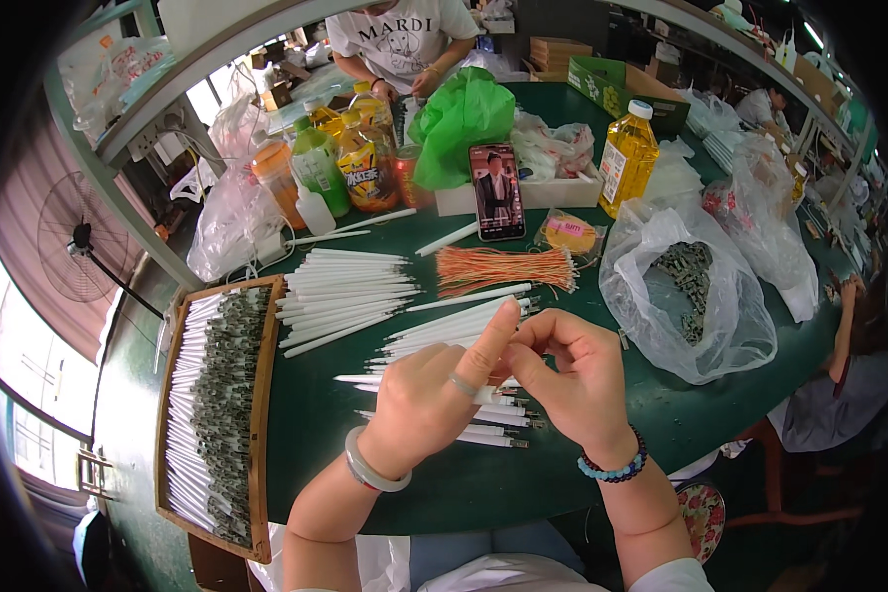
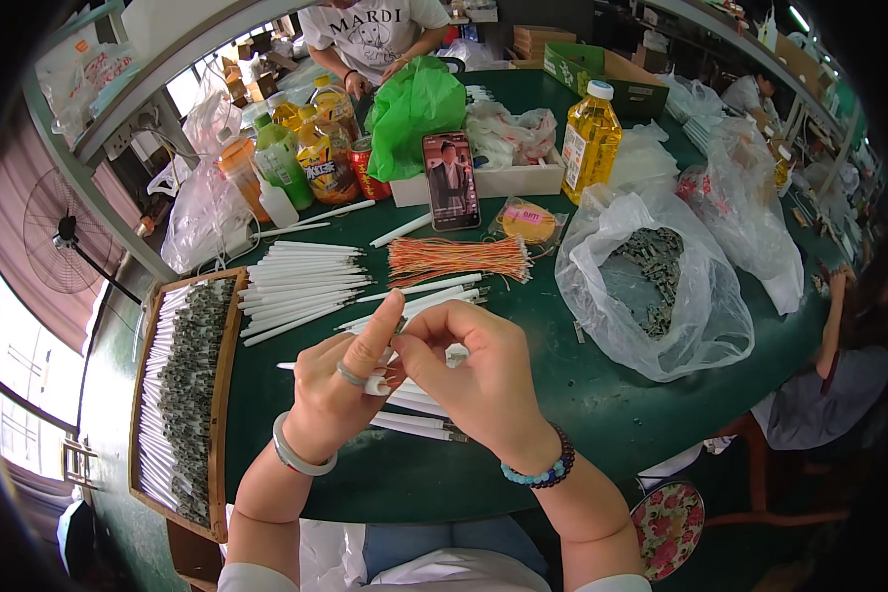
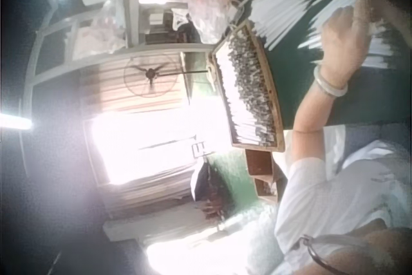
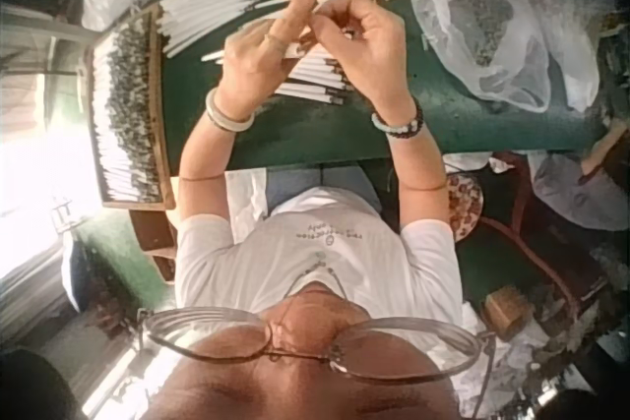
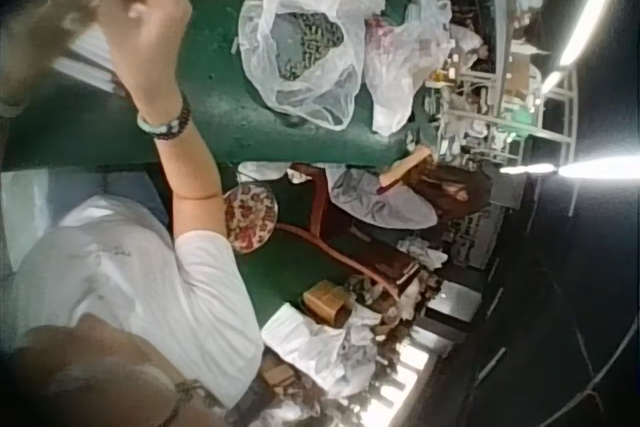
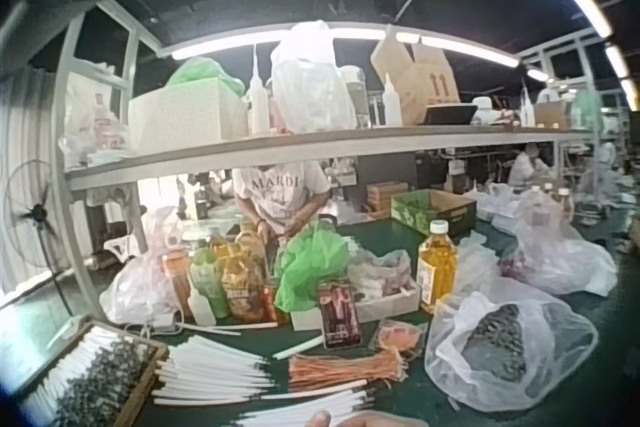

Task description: The person attaches green electronic components and copper wires to white plastic light housing tubes by hand.

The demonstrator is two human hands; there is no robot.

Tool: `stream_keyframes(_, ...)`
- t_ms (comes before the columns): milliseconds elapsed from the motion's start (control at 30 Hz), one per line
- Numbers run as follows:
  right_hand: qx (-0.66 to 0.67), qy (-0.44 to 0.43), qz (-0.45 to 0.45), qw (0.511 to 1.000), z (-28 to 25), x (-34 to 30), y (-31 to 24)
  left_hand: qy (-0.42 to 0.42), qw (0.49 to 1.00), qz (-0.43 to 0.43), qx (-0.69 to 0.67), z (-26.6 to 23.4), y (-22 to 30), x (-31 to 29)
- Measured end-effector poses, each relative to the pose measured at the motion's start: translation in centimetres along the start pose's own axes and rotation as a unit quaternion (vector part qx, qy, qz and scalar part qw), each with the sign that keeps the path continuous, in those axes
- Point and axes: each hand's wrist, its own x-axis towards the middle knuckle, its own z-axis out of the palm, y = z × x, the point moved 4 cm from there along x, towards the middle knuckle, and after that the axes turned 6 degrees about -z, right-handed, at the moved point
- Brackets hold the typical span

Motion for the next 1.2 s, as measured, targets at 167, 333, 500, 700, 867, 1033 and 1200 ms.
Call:
stream_keyframes(167,0.077,0.0,0.049,0.996,-0.3,-0.1,0.6,-0.055,0.973,-0.084,-0.206,-0.5,0.5,0.7)
stream_keyframes(333,0.096,-0.008,0.062,0.993,-0.2,-0.3,0.5,-0.148,0.924,-0.146,-0.32,-0.1,-0.4,0.6)
stream_keyframes(500,0.154,-0.013,0.069,0.986,0.1,-0.6,0.3,-0.161,0.901,-0.18,-0.362,0.1,-0.6,0.6)
stream_keyframes(700,0.152,-0.004,0.045,0.987,0.2,-0.9,0.3,-0.173,0.902,-0.18,-0.352,0.1,-0.6,0.5)
stream_keyframes(867,0.158,0.0,0.046,0.986,0.3,-1.0,0.3,-0.16,0.907,-0.165,-0.354,0.3,-0.5,0.3)
stream_keyframes(1033,0.183,-0.036,0.103,0.977,-0.3,-0.3,0.6,-0.155,0.877,-0.233,-0.39,0.3,-0.9,-0.1)
stream_keyframes(1200,0.259,-0.091,0.169,0.947,0.3,-0.3,0.7,-0.176,0.842,-0.241,-0.451,0.6,-0.7,-0.1)
